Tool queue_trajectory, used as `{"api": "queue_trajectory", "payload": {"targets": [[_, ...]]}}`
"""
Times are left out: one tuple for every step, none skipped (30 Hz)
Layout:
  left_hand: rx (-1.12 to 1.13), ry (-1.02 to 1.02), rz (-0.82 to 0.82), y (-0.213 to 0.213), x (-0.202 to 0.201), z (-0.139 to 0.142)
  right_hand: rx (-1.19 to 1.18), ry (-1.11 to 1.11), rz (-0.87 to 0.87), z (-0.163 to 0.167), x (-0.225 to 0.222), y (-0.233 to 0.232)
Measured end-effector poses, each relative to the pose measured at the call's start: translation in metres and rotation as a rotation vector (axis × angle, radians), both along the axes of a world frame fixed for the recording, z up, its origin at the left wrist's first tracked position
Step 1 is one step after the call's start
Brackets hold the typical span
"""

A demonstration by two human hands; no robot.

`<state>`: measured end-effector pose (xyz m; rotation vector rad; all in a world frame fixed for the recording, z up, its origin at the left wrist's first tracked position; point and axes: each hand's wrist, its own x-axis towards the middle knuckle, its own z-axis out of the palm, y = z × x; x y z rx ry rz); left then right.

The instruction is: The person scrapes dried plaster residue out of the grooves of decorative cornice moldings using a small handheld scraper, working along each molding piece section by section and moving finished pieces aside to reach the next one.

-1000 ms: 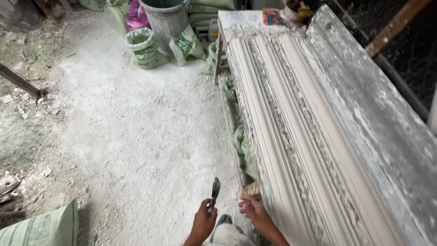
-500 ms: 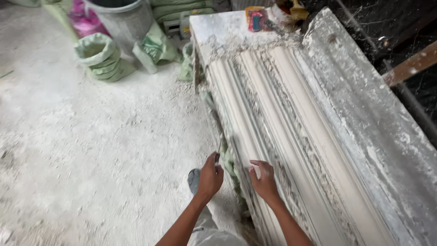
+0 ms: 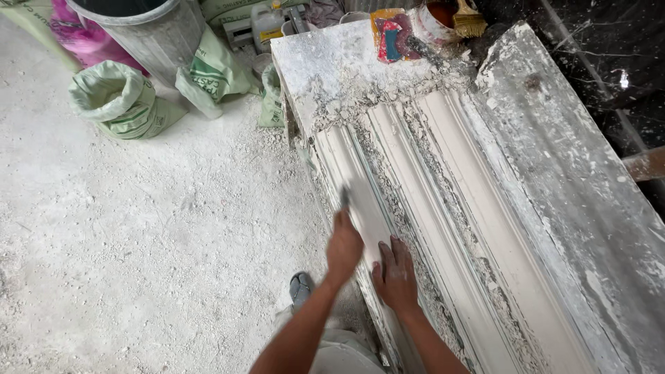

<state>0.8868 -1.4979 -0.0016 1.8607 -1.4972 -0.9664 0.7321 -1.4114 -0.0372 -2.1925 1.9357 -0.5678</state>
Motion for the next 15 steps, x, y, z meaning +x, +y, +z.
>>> {"api": "queue_trajectory", "payload": {"targets": [[-0.011, -0.009, 0.015, -0.035, 0.013, -0.004, 0.05, 0.031, -0.023, 0.0, -0.001, 0.0], [-0.037, -0.015, 0.023, -0.069, 0.028, -0.006, 0.021, 0.027, -0.016, 0.0, -0.001, -0.001], [-0.089, -0.031, 0.015, -0.085, 0.035, -0.006, -0.014, 0.025, -0.016, 0.0, -0.001, -0.001], [-0.119, -0.045, -0.003, -0.097, 0.04, -0.003, -0.047, 0.03, -0.02, 0.0, -0.002, -0.002], [-0.114, -0.048, -0.02, -0.098, 0.041, 0.0, -0.015, 0.03, -0.033, 0.001, -0.002, -0.002], [-0.038, -0.061, -0.046, -0.092, 0.04, 0.005, 0.009, 0.022, -0.039, 0.001, -0.002, -0.003], [0.01, -0.019, -0.045, -0.081, 0.035, 0.01, 0.034, 0.007, -0.046, 0.001, -0.001, -0.004], [0.066, 0.019, -0.046, -0.06, 0.028, 0.015, 0.033, -0.005, -0.05, 0.002, -0.001, -0.005], [0.11, 0.016, -0.062, -0.044, 0.02, 0.019, 0.037, -0.018, -0.055, 0.002, -0.001, -0.006], [0.15, 0.014, -0.077, -0.037, 0.017, 0.023, 0.036, -0.029, -0.06, 0.003, -0.001, -0.007], [0.157, -0.01, -0.063, -0.033, 0.016, 0.023, 0.036, -0.026, -0.053, 0.004, -0.001, -0.007], [0.163, -0.033, -0.048, -0.039, 0.019, 0.024, 0.035, -0.022, -0.045, 0.005, -0.001, -0.008], [0.175, -0.055, -0.032, -0.043, 0.021, 0.022, 0.04, -0.017, -0.036, 0.007, -0.001, -0.008], [0.207, -0.008, 0.008, -0.064, 0.03, 0.02, 0.052, -0.025, -0.042, 0.008, -0.001, -0.008], [0.241, 0.037, 0.042, -0.101, 0.047, 0.016, 0.065, -0.034, -0.053, 0.01, -0.001, -0.008]]}}
